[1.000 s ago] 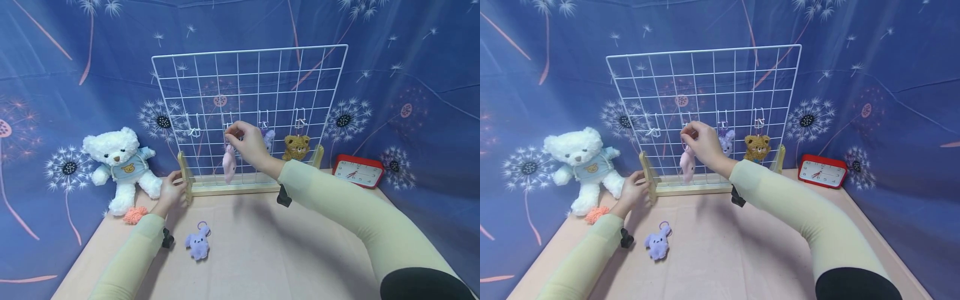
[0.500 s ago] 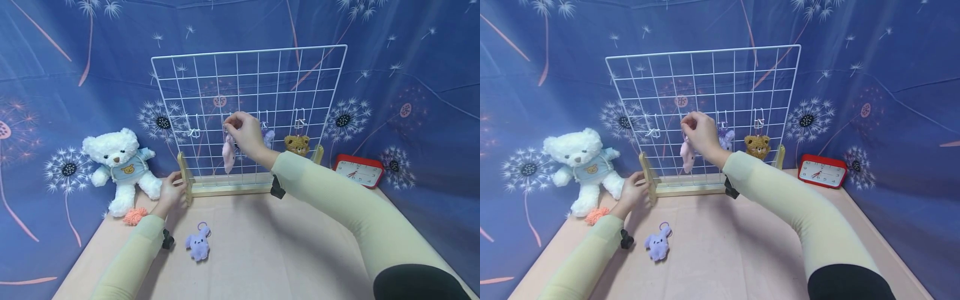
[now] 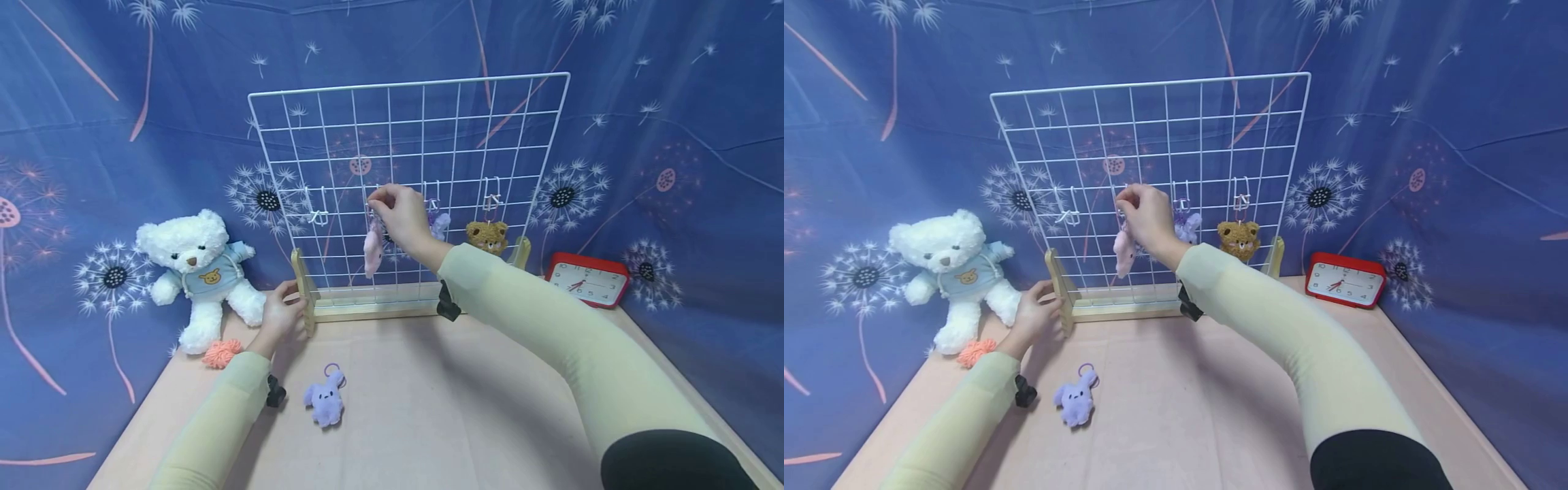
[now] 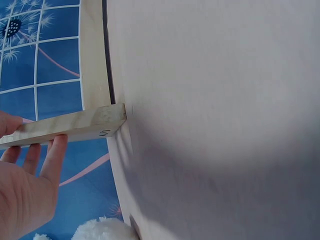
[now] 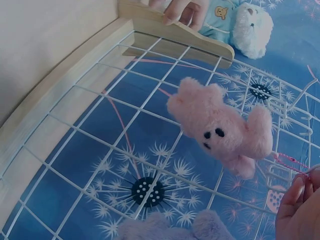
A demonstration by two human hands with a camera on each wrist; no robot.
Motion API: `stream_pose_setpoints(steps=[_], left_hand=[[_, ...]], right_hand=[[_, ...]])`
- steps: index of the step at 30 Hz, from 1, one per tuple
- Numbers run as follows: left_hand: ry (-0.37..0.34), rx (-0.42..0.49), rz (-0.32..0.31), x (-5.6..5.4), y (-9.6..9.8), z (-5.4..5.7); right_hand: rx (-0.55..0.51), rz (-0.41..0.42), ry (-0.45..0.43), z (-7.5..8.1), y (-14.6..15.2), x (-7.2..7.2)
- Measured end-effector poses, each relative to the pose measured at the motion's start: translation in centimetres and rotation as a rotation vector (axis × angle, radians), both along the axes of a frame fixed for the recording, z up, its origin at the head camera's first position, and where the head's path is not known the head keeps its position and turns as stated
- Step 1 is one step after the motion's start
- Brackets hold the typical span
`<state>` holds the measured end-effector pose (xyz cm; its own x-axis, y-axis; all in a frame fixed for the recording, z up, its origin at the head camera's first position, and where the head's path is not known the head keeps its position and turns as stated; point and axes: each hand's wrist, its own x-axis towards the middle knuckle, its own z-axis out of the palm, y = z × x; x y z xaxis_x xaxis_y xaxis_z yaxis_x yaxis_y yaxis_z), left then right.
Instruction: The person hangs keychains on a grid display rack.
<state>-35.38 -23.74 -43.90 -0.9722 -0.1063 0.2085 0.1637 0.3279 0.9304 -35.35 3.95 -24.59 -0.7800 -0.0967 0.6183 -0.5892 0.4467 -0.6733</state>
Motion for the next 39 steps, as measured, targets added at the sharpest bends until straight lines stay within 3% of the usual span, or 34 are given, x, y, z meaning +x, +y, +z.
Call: stream_pose_setpoints(steps=[14, 19, 29, 34, 39], left_hand=[[-0.001, 0.0, -0.003, 0.0, -0.1, -0.2], [0.0, 0.01, -0.001, -0.1, -0.1, -0.2], [-0.003, 0.002, 0.005, 0.0, 0.0, -0.3], [0.002, -0.002, 0.006, 0.0, 0.1, -0.2], [0.006, -0.013, 0.004, 0.0, 0.0, -0.1]], right_hand=[[0.033, -0.047, 0.005, -0.4, 0.2, -0.7], [-0.007, -0.031, 0.028, -0.6, 0.2, -0.7], [-0.173, 0.096, 0.106, -1.9, 0.4, 0.3], [-0.201, 0.165, 0.074, -2.8, 0.6, 1.3], [-0.229, 0.283, -0.014, -4.4, 0.8, 2.1]])
